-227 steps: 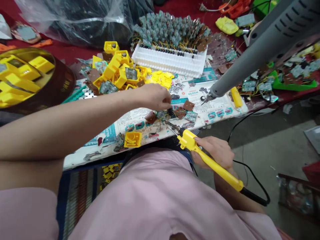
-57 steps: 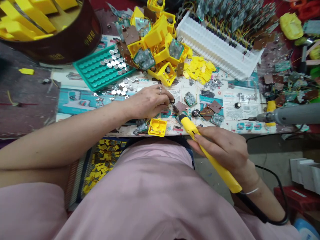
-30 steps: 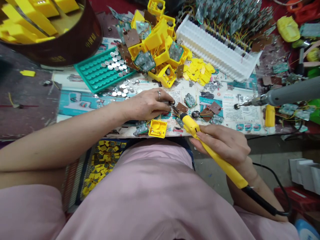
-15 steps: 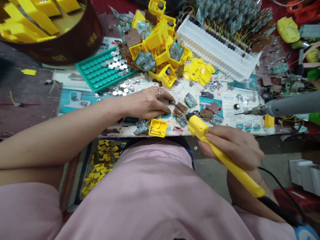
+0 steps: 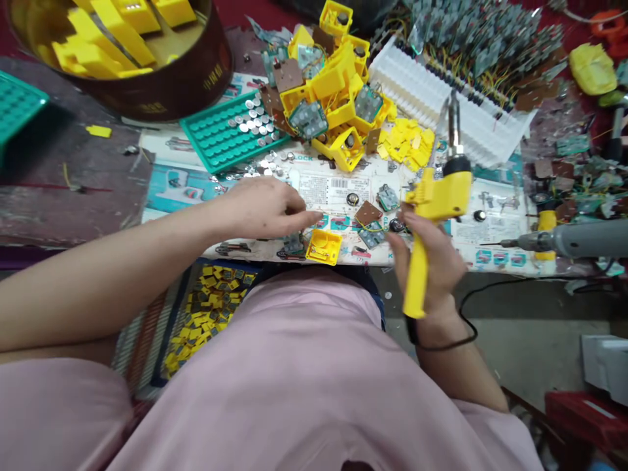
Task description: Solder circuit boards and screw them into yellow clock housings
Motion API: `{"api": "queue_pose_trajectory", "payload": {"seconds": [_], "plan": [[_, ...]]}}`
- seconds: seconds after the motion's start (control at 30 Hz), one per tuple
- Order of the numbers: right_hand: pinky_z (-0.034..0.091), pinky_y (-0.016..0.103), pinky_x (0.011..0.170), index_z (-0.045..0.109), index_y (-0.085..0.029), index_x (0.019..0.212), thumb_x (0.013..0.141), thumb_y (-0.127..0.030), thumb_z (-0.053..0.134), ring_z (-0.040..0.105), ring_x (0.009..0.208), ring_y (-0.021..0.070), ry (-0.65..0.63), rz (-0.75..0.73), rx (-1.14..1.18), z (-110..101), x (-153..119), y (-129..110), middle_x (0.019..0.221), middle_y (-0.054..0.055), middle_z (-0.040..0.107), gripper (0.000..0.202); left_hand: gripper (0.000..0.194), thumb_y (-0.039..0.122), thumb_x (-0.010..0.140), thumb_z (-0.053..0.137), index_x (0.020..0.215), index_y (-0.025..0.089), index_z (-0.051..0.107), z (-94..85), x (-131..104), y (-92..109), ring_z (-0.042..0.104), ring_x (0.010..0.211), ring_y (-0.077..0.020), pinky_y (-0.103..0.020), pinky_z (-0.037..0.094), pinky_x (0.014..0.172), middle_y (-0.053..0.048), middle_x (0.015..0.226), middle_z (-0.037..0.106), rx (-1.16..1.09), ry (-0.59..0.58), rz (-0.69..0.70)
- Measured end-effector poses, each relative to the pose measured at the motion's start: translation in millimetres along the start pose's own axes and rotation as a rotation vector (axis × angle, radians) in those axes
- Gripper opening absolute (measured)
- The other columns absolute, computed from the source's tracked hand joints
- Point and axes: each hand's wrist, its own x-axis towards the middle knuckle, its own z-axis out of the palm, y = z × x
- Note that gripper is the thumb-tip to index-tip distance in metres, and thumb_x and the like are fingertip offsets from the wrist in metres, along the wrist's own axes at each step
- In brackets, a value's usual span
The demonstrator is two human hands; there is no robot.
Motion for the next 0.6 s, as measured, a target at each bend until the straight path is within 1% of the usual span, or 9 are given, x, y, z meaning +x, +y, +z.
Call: {"api": "queue_pose_trajectory", "payload": {"seconds": [0.03,0.1,0.17,0.23,0.33,0.4,0.47,0.53,0.6], "plan": [[0.061,0.032,0.076,0.055,-0.026,0.124,0.088,-0.029,0.071,0.074,0.088,0.0193,0.024,-0.034,0.001,10.0,6.1,-4.4,0.100,0.004,0.075,0.039,0.052,0.056,0.090,0.043,0.071,0.019,0.075,2.0,1.3,3.5,0.052,0.051,-0.0103,-0.021,0.029,0.050,-0.001,0.060,0.067,0.035,-0.048,0.009],[0.060,0.035,0.089,0.054,-0.025,0.124,0.087,-0.028,0.072,0.074,0.091,0.0189,-0.009,-0.107,-0.014,25.5,13.2,-10.1,0.099,0.003,0.076,0.041,0.054,0.059,0.089,0.043,0.070,0.019,0.074,4.2,4.2,11.2,0.051,0.051,-0.0108,-0.021,0.027,0.048,-0.001,0.059,0.065,0.066,-0.116,0.032],[0.055,0.039,0.101,0.053,-0.024,0.125,0.089,-0.023,0.069,0.074,0.089,0.0172,-0.078,-0.156,-0.065,32.3,13.8,-10.1,0.097,0.002,0.076,0.040,0.044,0.052,0.087,0.049,0.070,0.019,0.073,4.0,5.6,17.6,0.052,0.053,-0.0111,-0.021,0.028,0.049,-0.001,0.061,0.065,0.029,-0.151,0.040],[0.052,0.038,0.104,0.053,-0.023,0.125,0.090,-0.020,0.068,0.074,0.085,0.0155,-0.114,-0.162,-0.129,30.4,10.6,-5.3,0.096,0.002,0.076,0.038,0.034,0.043,0.085,0.053,0.070,0.018,0.071,2.3,4.2,21.8,0.054,0.054,-0.0109,-0.021,0.031,0.050,-0.001,0.063,0.066,-0.072,-0.163,0.006],[0.052,0.039,0.104,0.057,-0.024,0.121,0.088,-0.029,0.071,0.074,0.089,0.0178,-0.074,-0.113,-0.142,19.3,6.2,2.9,0.096,0.002,0.076,0.037,0.029,0.037,0.085,0.053,0.078,0.017,0.072,0.0,-0.6,26.7,0.062,0.067,-0.0125,-0.022,0.040,0.061,-0.003,0.075,0.072,-0.224,-0.116,-0.098],[0.056,0.040,0.101,0.057,-0.026,0.122,0.089,-0.033,0.069,0.074,0.094,0.0199,-0.025,-0.064,-0.015,14.1,6.4,3.5,0.099,0.002,0.077,0.036,0.029,0.036,0.086,0.053,0.085,0.017,0.074,-0.3,-3.2,31.6,0.066,0.080,-0.0151,-0.024,0.045,0.072,-0.004,0.086,0.075,-0.260,-0.050,-0.151],[0.061,0.037,0.092,0.055,-0.030,0.130,0.093,-0.028,0.063,0.075,0.094,0.0185,-0.006,0.012,0.207,14.8,8.9,-1.0,0.104,0.001,0.077,0.037,0.029,0.034,0.087,0.052,0.091,0.018,0.076,0.4,-4.3,37.4,0.067,0.087,-0.0167,-0.026,0.046,0.079,-0.004,0.091,0.077,-0.264,0.021,-0.146],[0.064,0.031,0.084,0.053,-0.031,0.135,0.095,-0.020,0.058,0.076,0.090,0.0156,0.008,0.087,0.394,21.0,12.7,-8.2,0.108,0.000,0.076,0.041,0.030,0.032,0.087,0.050,0.095,0.020,0.076,1.7,-4.0,42.4,0.067,0.090,-0.0171,-0.028,0.047,0.083,-0.003,0.093,0.077,-0.269,0.077,-0.105],[0.064,0.028,0.085,0.058,-0.029,0.130,0.094,-0.015,0.060,0.075,0.092,0.0140,0.003,0.120,0.480,28.9,16.9,-15.2,0.109,-0.001,0.076,0.039,0.030,0.030,0.087,0.049,0.096,0.021,0.076,3.1,-3.2,45.1,0.067,0.091,-0.0169,-0.028,0.047,0.085,-0.003,0.092,0.077,-0.283,0.118,-0.068]]}}
